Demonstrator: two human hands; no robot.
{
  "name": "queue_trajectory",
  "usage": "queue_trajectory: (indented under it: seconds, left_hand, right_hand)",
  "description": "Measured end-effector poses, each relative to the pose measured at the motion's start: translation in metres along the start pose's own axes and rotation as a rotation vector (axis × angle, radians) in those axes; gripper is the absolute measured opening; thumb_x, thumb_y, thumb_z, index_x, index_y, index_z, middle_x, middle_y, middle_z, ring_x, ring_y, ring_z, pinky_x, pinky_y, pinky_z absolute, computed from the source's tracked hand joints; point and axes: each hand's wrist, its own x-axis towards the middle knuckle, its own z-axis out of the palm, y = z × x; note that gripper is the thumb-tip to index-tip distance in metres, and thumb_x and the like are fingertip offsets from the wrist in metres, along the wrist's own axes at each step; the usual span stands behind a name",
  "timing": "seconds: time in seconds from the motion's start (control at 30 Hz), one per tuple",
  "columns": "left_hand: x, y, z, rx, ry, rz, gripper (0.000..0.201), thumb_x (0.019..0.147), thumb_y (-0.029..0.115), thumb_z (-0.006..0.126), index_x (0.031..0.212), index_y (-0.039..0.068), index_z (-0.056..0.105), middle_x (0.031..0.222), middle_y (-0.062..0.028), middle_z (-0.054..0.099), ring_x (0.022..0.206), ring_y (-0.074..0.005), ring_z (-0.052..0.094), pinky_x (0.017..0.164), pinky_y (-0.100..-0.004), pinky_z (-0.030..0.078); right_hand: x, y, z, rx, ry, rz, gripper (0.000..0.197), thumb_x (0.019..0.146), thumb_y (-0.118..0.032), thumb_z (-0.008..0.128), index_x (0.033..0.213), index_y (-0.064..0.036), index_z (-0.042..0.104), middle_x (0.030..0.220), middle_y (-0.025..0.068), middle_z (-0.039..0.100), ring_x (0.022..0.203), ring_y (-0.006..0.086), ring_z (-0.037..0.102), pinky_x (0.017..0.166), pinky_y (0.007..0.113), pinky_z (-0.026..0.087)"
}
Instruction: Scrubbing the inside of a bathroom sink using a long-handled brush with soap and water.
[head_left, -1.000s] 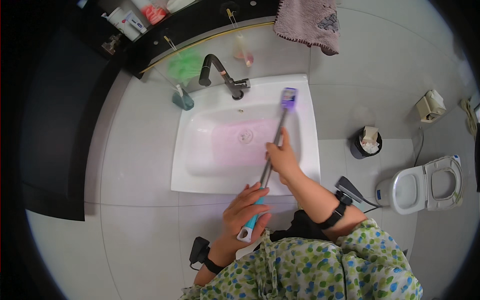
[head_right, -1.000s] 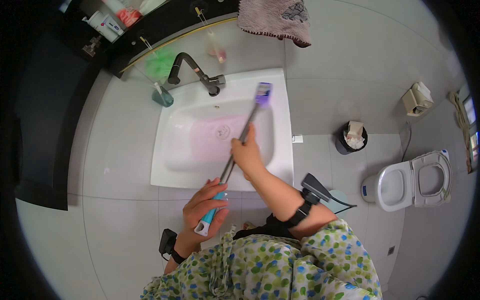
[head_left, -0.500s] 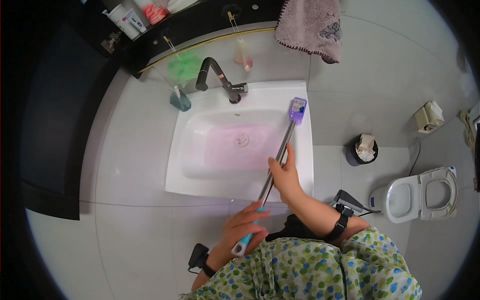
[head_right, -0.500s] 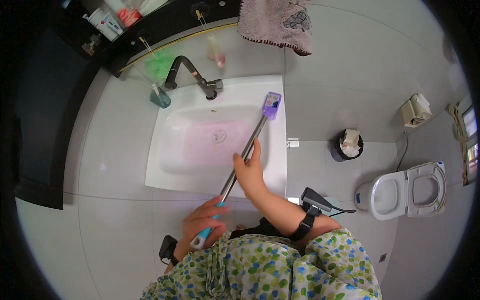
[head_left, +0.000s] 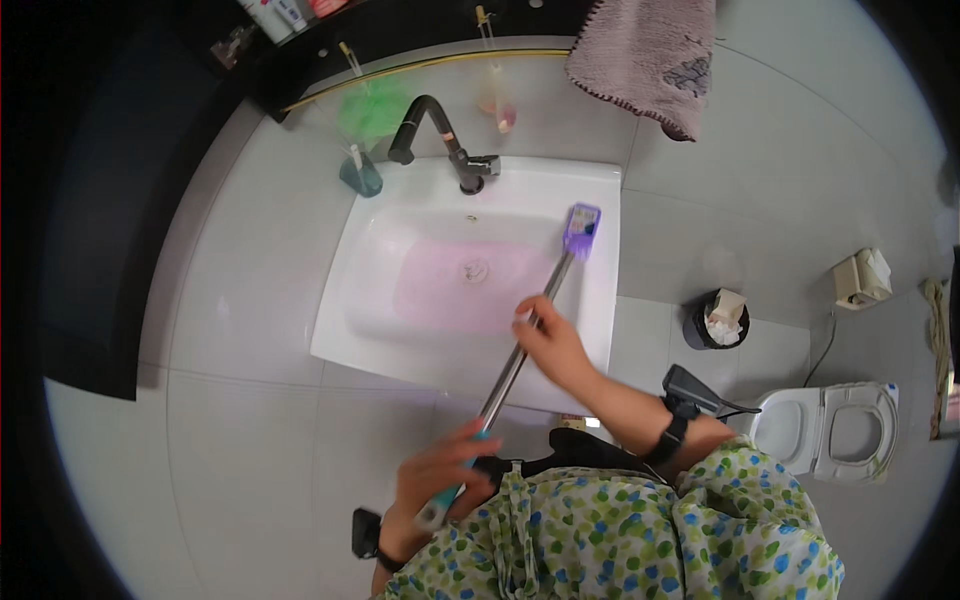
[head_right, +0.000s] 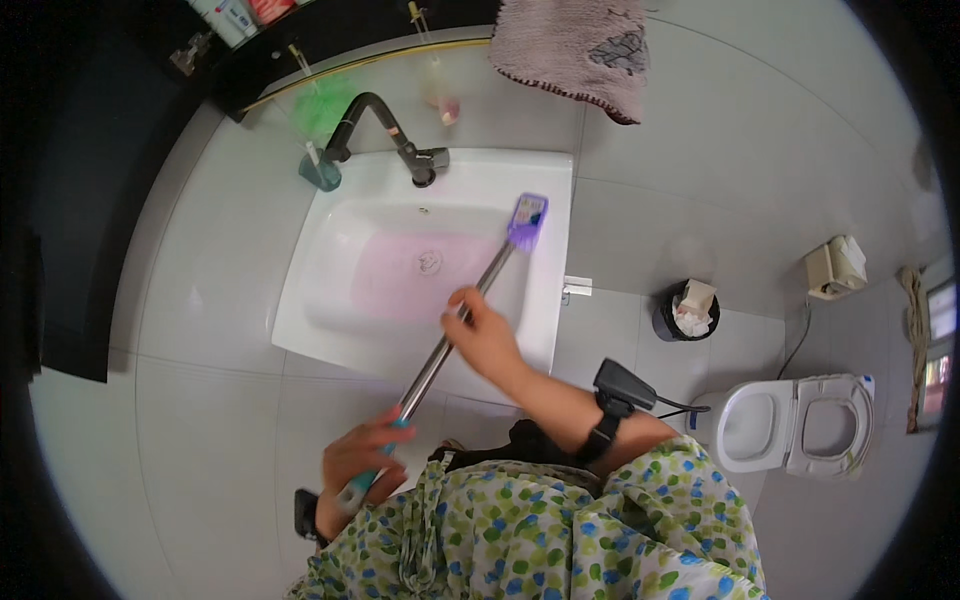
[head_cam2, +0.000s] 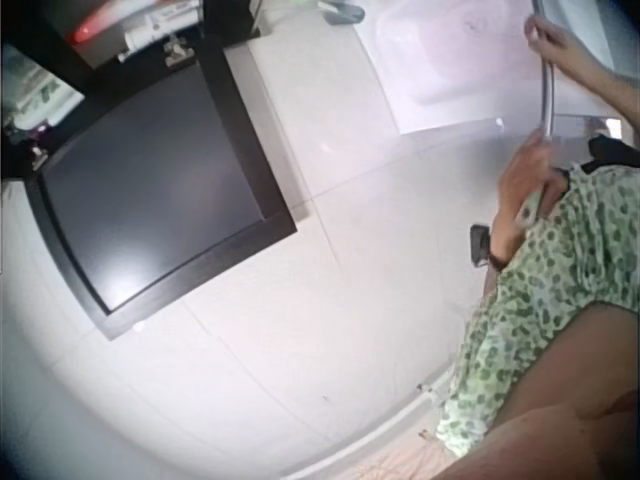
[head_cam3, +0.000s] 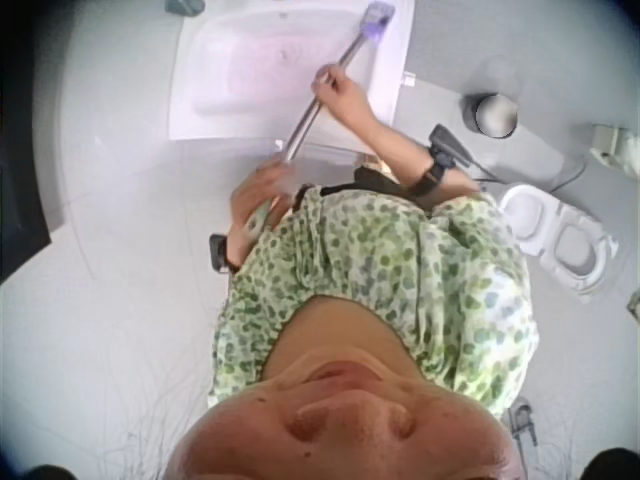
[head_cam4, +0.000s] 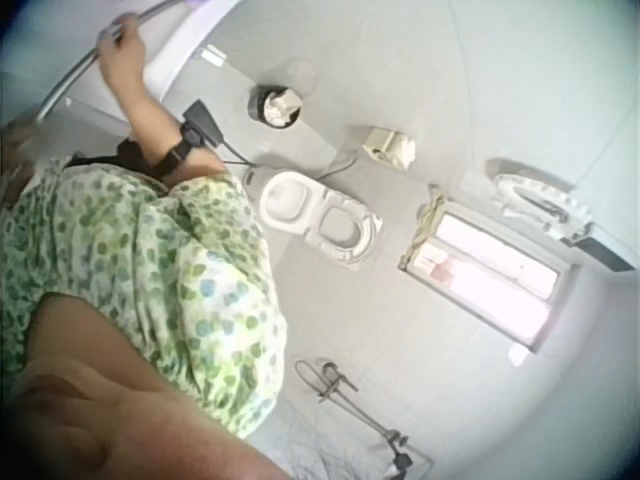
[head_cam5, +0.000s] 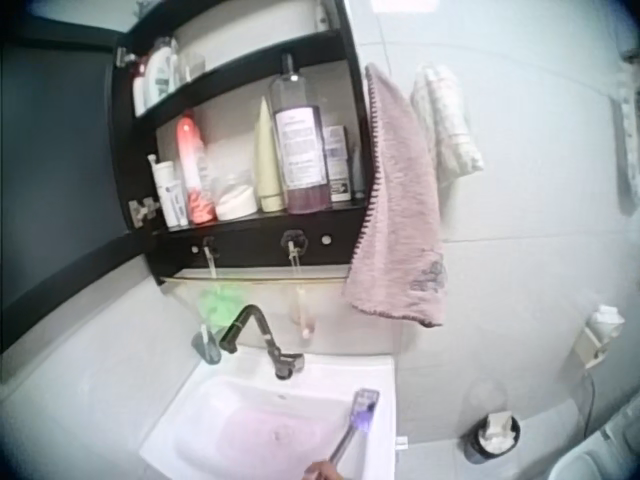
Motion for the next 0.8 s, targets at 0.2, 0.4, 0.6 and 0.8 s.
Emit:
queue_trajectory:
  seconds: [0.2, 0.4, 0.6, 0.8]
  left_hand:
    - [0.035, -0.052, 0.039, -0.067, 0.168, 0.065, 0.016, 0.079, 0.006, 0.074, 0.085, 0.006, 0.060, 0.119, -0.0181, 0.064, 0.125, -0.0417, 0.051, 0.098, -0.0448, 0.046]
    - [0.025, -0.045, 0.014, 0.083, 0.277, 0.075, 0.016, 0.078, 0.006, 0.075, 0.082, 0.004, 0.060, 0.111, -0.0165, 0.067, 0.121, -0.0418, 0.054, 0.097, -0.0460, 0.047]
    - [-0.026, -0.017, -0.047, 0.145, 0.234, 0.018, 0.019, 0.074, 0.003, 0.077, 0.074, 0.006, 0.058, 0.106, -0.0088, 0.069, 0.114, -0.0353, 0.061, 0.079, -0.0375, 0.057]
    - [-0.039, -0.062, -0.066, 0.050, 0.163, -0.012, 0.015, 0.079, 0.001, 0.072, 0.085, 0.004, 0.059, 0.109, -0.0085, 0.067, 0.117, -0.0333, 0.058, 0.084, -0.0385, 0.054]
  right_hand:
    - [0.073, 0.012, 0.002, 0.235, 0.038, 0.091, 0.022, 0.089, -0.020, 0.053, 0.111, -0.0155, 0.052, 0.063, 0.0033, 0.050, 0.053, 0.0146, 0.049, 0.052, 0.031, 0.040]
    - [0.088, -0.008, 0.058, 0.257, -0.151, 0.110, 0.027, 0.090, -0.019, 0.047, 0.116, -0.0180, 0.051, 0.069, 0.0035, 0.057, 0.052, 0.0089, 0.046, 0.044, 0.024, 0.036]
    - [0.036, -0.024, 0.116, 0.370, -0.228, 0.256, 0.029, 0.089, -0.017, 0.050, 0.118, -0.0132, 0.050, 0.069, 0.0044, 0.058, 0.047, 0.0096, 0.045, 0.039, 0.024, 0.033]
    - [0.024, 0.013, 0.152, 0.424, -0.118, 0.492, 0.029, 0.089, -0.019, 0.051, 0.118, -0.0118, 0.051, 0.066, 0.0032, 0.055, 0.042, 0.0096, 0.042, 0.038, 0.024, 0.031]
